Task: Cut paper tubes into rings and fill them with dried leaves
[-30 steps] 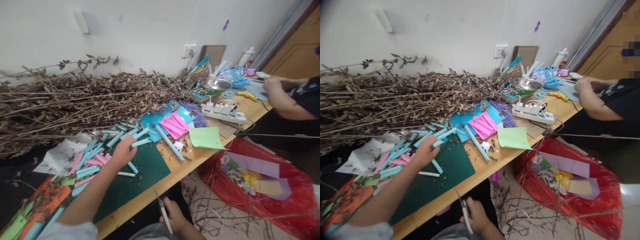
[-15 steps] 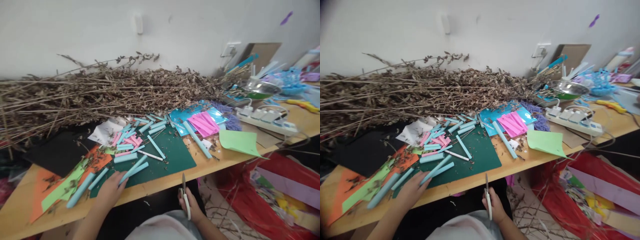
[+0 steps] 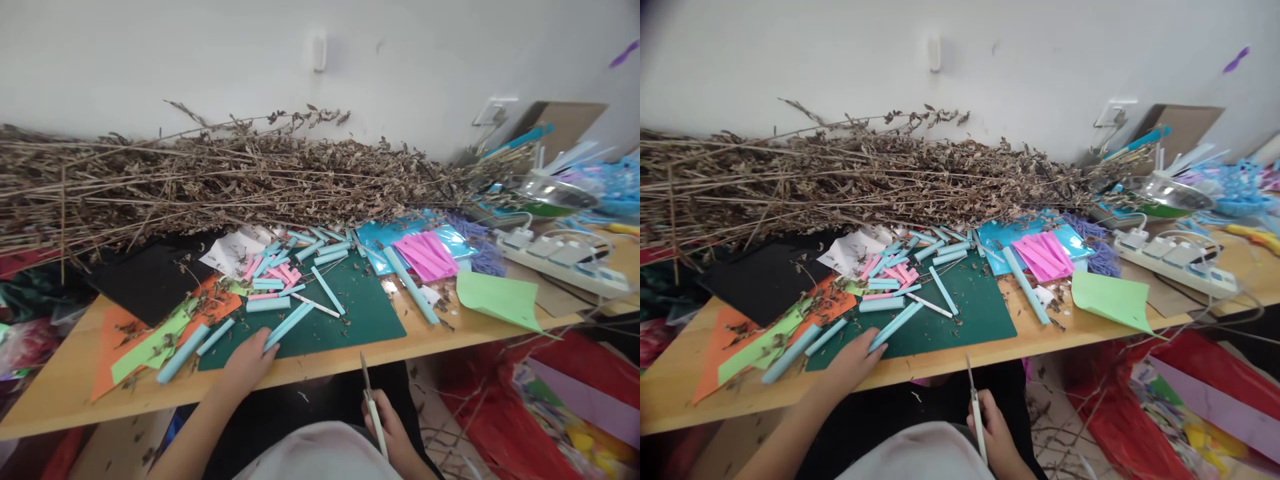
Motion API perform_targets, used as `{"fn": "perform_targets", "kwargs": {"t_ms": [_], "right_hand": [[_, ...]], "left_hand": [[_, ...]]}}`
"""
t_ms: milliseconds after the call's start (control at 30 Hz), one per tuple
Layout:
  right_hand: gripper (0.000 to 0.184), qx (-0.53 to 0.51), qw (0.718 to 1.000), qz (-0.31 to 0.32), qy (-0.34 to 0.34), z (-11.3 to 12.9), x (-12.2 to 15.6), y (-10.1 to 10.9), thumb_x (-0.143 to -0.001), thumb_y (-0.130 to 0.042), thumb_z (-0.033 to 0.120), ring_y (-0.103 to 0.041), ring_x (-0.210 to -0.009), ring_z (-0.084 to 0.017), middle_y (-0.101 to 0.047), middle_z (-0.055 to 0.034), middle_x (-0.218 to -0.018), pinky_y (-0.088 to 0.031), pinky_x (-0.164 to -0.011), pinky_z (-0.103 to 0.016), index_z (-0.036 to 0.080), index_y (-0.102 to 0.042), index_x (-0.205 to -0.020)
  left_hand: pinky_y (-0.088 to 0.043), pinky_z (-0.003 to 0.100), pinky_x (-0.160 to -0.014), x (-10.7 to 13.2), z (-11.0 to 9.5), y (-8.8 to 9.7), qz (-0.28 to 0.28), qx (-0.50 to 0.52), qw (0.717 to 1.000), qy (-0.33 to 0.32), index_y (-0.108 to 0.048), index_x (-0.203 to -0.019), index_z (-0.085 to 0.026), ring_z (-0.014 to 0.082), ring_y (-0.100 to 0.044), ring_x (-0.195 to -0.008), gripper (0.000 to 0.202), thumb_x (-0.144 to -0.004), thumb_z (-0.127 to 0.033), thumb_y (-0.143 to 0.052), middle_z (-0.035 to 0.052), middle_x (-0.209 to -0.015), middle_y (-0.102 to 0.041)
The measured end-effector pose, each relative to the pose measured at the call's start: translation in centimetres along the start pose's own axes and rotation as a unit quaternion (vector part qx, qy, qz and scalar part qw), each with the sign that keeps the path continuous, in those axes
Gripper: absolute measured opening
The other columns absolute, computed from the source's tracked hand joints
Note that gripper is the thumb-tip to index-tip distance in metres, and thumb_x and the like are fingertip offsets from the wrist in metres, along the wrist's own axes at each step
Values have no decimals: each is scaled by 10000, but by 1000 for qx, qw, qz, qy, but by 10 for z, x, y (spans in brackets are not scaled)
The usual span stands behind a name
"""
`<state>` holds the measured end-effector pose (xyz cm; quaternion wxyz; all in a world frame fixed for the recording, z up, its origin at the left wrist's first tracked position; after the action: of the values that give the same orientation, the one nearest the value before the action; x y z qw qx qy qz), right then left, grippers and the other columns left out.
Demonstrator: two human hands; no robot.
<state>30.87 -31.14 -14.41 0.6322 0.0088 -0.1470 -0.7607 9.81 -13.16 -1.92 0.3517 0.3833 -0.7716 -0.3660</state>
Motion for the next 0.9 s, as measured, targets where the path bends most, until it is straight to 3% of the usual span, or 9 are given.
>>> {"fn": "perform_targets", "kwargs": {"t_ms": [67,133,233,400,533,633,900], "right_hand": [[327,-2,999,39,-5,14,2,-5,-704,-471,450,-427,-656,-140,-450,-3,-740,-375,-614,-272,202,-415,-908],[377,18,996,86,-14,32,3,-8,-692,-492,426,-432,-706,-151,-460,-11,-788,-372,-655,-283,208,-398,-985],[339,52,986,157,-31,57,3,-8,-688,-512,364,-424,-743,-159,-466,-11,-807,-358,-692,-289,208,-415,-972],[173,52,975,212,-43,80,-4,-4,-745,-458,308,-378,-684,-127,-423,15,-749,-344,-642,-245,197,-400,-865],[218,50,964,260,-31,90,-12,-6,-739,-469,369,-331,-645,-116,-388,25,-722,-318,-594,-233,189,-361,-800],[257,37,957,286,-29,96,-15,-7,-739,-456,413,-302,-625,-111,-359,32,-704,-307,-573,-229,188,-339,-782],[200,91,950,292,-64,93,-12,-4,-718,-493,336,-323,-621,-114,-387,36,-680,-301,-563,-221,194,-359,-760]], "left_hand": [[-368,234,-542,6,-12,-11,36,184,982,4,-409,-757,-176,120,-474,-561,215,-772,-387,-373,-16,-617,-453],[-304,192,-428,12,-26,-25,80,350,933,28,-374,-762,-179,73,-392,-434,252,-760,-430,-368,-53,-553,-386],[-202,163,-351,17,-42,-45,126,465,873,74,-351,-741,-175,35,-285,-351,259,-723,-422,-430,-83,-487,-339],[-255,143,-327,22,-49,-55,194,479,850,102,-391,-726,-157,35,-358,-343,247,-656,-343,-538,-76,-460,-400],[-371,172,-392,28,-47,-59,278,490,821,98,-434,-742,-135,78,-501,-414,296,-645,-386,-556,-24,-522,-512],[-389,177,-423,32,-44,-62,339,478,806,86,-445,-725,-128,104,-554,-479,333,-630,-422,-571,18,-571,-571],[-327,169,-299,37,-32,-65,414,429,796,102,-452,-606,-127,81,-449,-290,373,-611,-487,-548,-6,-416,-522]]}}
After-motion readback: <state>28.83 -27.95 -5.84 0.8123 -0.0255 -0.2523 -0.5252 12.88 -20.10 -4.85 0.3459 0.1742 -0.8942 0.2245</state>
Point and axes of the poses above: each hand's wrist, its own x-axis away from the middle knuckle, its own y-axis out of the back of the hand, z = x × y, the point moved 3 cm from there along -x, towards the middle knuckle
